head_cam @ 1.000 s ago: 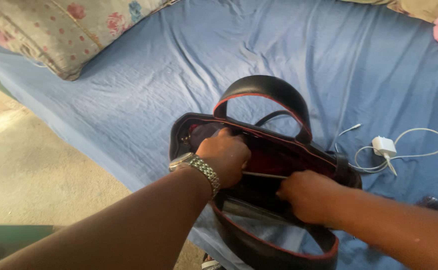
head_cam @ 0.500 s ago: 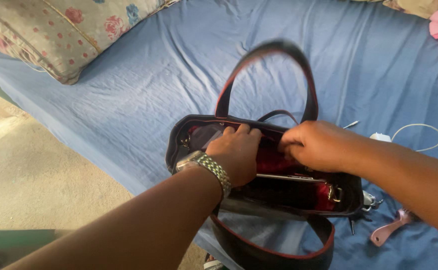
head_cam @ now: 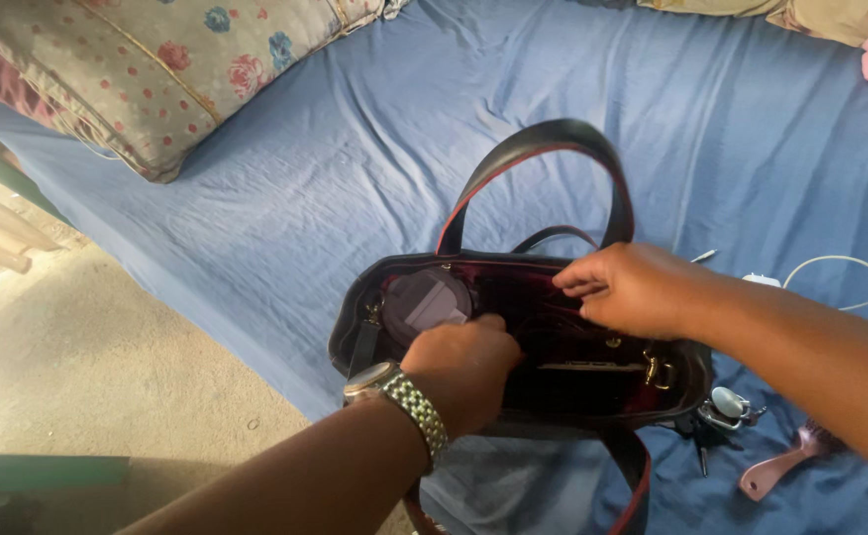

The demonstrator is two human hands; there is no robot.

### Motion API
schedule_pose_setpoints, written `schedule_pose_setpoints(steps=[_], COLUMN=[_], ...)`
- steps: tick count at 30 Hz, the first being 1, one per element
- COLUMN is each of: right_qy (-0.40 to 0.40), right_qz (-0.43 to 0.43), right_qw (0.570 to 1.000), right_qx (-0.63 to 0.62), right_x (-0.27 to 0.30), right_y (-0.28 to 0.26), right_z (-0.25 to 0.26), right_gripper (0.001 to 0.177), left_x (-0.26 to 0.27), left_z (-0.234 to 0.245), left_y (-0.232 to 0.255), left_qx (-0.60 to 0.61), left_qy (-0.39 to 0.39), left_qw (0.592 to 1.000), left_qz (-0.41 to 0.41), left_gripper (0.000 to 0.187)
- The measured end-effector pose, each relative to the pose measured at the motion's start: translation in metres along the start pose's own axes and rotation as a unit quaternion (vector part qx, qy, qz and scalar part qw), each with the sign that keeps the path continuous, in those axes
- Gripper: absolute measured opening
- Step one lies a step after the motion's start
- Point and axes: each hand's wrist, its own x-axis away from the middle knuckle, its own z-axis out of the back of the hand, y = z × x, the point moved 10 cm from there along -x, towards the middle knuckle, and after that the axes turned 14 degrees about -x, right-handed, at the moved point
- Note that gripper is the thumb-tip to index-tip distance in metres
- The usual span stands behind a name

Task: The person packs a handbag on a bed, placing a wallet, sunglasses, a small fan, a tablet, a hairbrush, bottles, a charger and keys into the bag and a small checkered pouch, then arranges the items inside and handles the packed bag.

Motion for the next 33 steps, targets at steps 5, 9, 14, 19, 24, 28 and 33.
schedule_pose_setpoints(steps=[5, 9, 14, 19, 24, 28, 33], right_qy=[-0.049, 0.079, 0.125, 0.089, 0.069, 0.08, 0.01], right_qz=[-0.09, 0.07, 0.208, 0.194, 0.187, 0.285, 0.03], right_qw=[0.984, 0.99, 0.964, 0.969, 0.972, 0.942, 0.964], right_qx=[0.148, 0.093, 0.105, 0.125, 0.12, 0.159, 0.264], right_x=[0.035, 0.065, 0.082, 0.075, 0.075, 0.08, 0.056], right_y=[0.01, -0.034, -0.055, -0.041, -0.04, -0.065, -0.025], right_z=[-0.013, -0.011, -0.032, -0.049, -0.056, -0.06, -0.06], right_gripper=[0.042, 0.042, 0.048, 0.041, 0.043, 0.057, 0.031], left_x=[-0.015, -0.029, -0.04, -0.045, -0.054, -0.048, -0.042], left_z=[0.026, 0.014, -0.004, -0.008, 0.015, 0.015, 0.029], left_y=[-0.026, -0.029, -0.017, -0.017, -0.019, -0.024, -0.017], left_qx=[0.043, 0.064, 0.028, 0.013, 0.026, 0.057, 0.059], left_qy=[0.043, -0.07, -0.189, -0.209, -0.103, -0.126, -0.03], left_qw=[0.994, 0.989, 0.98, 0.975, 0.991, 0.982, 0.986], left_qz=[0.088, 0.111, 0.059, 0.069, 0.079, 0.129, 0.153], left_gripper=[0.027, 0.025, 0.028, 0.024, 0.022, 0.021, 0.021])
